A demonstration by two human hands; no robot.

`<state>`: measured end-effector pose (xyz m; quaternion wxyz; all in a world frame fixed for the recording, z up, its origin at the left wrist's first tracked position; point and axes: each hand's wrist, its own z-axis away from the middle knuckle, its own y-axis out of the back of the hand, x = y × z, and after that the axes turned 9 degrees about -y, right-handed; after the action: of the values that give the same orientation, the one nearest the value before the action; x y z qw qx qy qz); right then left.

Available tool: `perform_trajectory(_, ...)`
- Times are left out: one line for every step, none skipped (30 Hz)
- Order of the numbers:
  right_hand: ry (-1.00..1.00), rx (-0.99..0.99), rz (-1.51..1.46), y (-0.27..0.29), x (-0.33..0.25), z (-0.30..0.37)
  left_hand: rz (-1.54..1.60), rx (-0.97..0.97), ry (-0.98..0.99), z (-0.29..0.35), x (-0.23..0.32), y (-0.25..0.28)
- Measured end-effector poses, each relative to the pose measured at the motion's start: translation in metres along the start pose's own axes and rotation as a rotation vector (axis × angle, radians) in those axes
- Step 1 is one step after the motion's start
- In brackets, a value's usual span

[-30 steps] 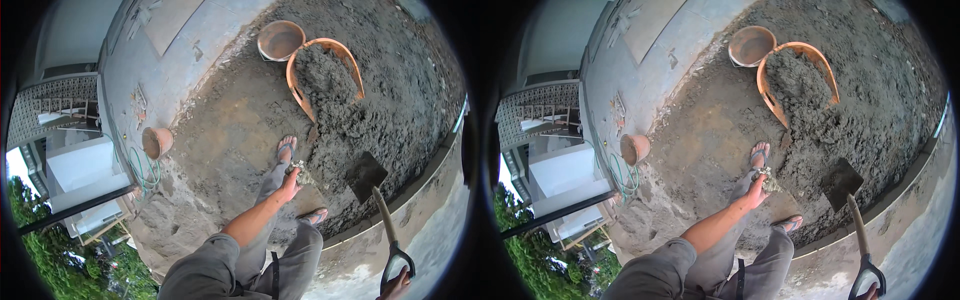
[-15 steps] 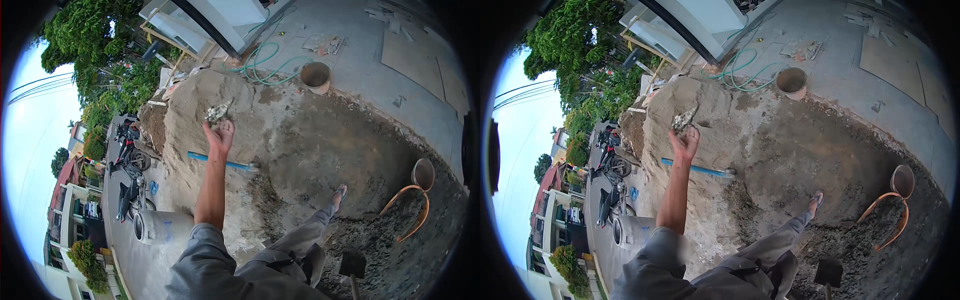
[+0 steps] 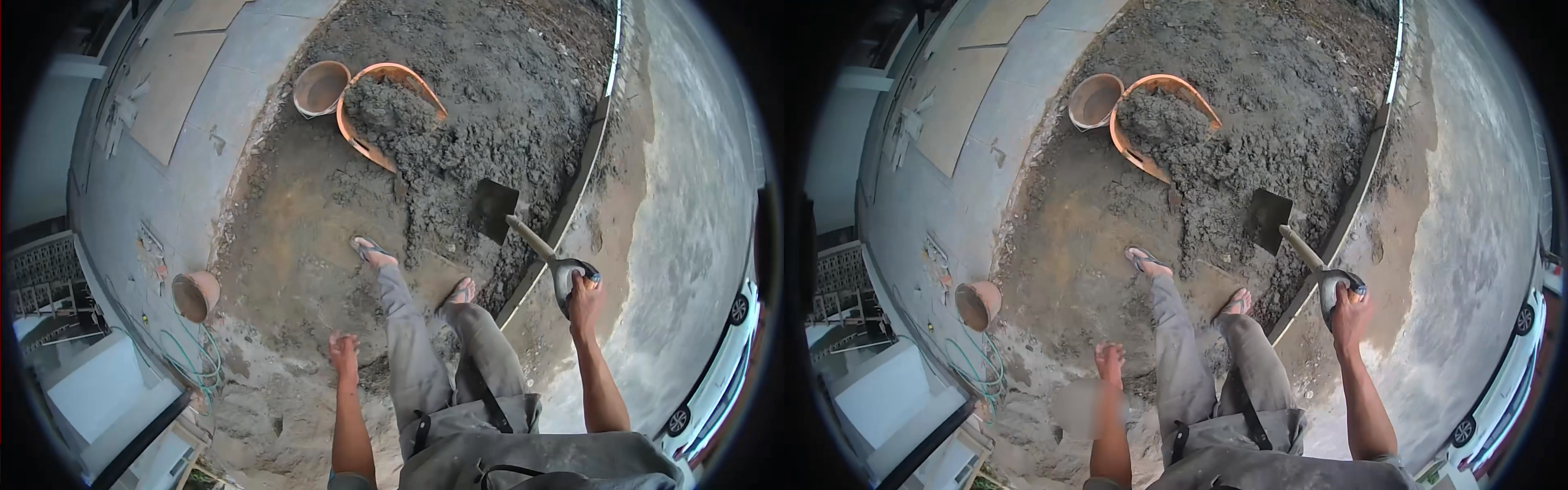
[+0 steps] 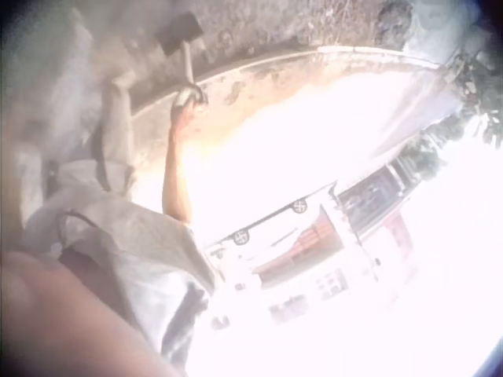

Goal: The person scoops wet concrete into a bucket and then dumps it onto a prepared area on the ground. The person then uses a shovel to move and distribute the wet concrete within a wooden frame.

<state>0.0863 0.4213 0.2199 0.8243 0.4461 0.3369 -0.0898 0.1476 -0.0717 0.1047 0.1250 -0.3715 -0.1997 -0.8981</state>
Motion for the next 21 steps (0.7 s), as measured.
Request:
perform_trajectory(0.043, 0.079, -0.016, 0.005, 0.011, 0.01, -0.011, -0.212, -0.094, -0.015, 0.002, -0.054)
perform_trajectory(0.084, 0.147, -0.019, 0.008, 0.022, 0.024, -0.055, -0.361, -0.048, -0.019, 0.001, -0.109)
perform_trajectory(0.029, 0.137, -0.042, 0.0, 0.029, 0.042, -0.085, -0.461, 0.024, -0.022, 0.0, -0.143)
perform_trajectory(-0.153, 0.068, -0.187, -0.002, 0.023, 0.055, -0.045, -0.559, 0.111, -0.03, -0.012, -0.176)
perform_trajectory(-0.319, 0.023, -0.309, 0.005, 0.024, 0.061, -0.116, -0.679, 0.208, -0.021, -0.021, -0.222)
perform_trajectory(-0.337, 0.017, -0.253, 0.007, 0.031, 0.067, -0.205, -0.779, 0.284, -0.019, -0.037, -0.255)
perform_trajectory(-0.355, 0.026, -0.173, 0.008, 0.045, 0.075, -0.289, -0.875, 0.339, -0.01, -0.055, -0.294)
perform_trajectory(-0.322, 0.155, -0.213, 0.001, 0.071, 0.087, -0.358, -0.965, 0.402, -0.001, -0.077, -0.329)
perform_trajectory(-0.296, 0.282, -0.255, -0.011, 0.099, 0.103, -0.324, -1.063, 0.524, 0.006, -0.095, -0.361)
perform_trajectory(-0.299, 0.198, -0.127, -0.02, 0.111, 0.118, -0.192, -1.079, 0.639, -0.027, -0.127, -0.374)
perform_trajectory(-0.39, 0.159, -0.129, -0.024, 0.129, 0.137, -0.08, -0.919, 0.825, -0.028, -0.147, -0.399)
perform_trajectory(-0.456, 0.134, -0.164, -0.034, 0.144, 0.148, 0.085, -0.817, 0.878, -0.04, -0.166, -0.419)
perform_trajectory(-0.522, 0.166, -0.211, -0.032, 0.166, 0.159, 0.26, -0.801, 0.885, -0.032, -0.183, -0.449)
perform_trajectory(-0.591, 0.204, -0.295, -0.032, 0.187, 0.171, 0.48, -0.728, 0.98, -0.033, -0.198, -0.481)
perform_trajectory(-0.675, 0.246, -0.389, -0.027, 0.21, 0.183, 0.698, -0.644, 1.06, -0.037, -0.213, -0.509)
perform_trajectory(-0.765, 0.293, -0.464, -0.017, 0.232, 0.196, 0.704, -0.554, 1.046, -0.028, -0.227, -0.539)
perform_trajectory(-0.846, 0.322, -0.575, -0.013, 0.248, 0.205, 0.76, -0.644, 1.081, -0.047, -0.244, -0.548)
perform_trajectory(-0.916, 0.356, -0.677, -0.011, 0.263, 0.213, 0.812, -0.736, 1.135, -0.062, -0.261, -0.551)
perform_trajectory(-0.992, 0.397, -0.749, -0.003, 0.277, 0.225, 0.772, -0.71, 1.16, -0.06, -0.281, -0.54)
perform_trajectory(-1.055, 0.453, -0.799, 0.008, 0.288, 0.237, 0.655, -0.709, 1.161, -0.049, -0.297, -0.526)
perform_trajectory(-1.106, 0.503, -0.854, 0.018, 0.298, 0.248, 0.542, -0.727, 1.156, -0.035, -0.303, -0.516)
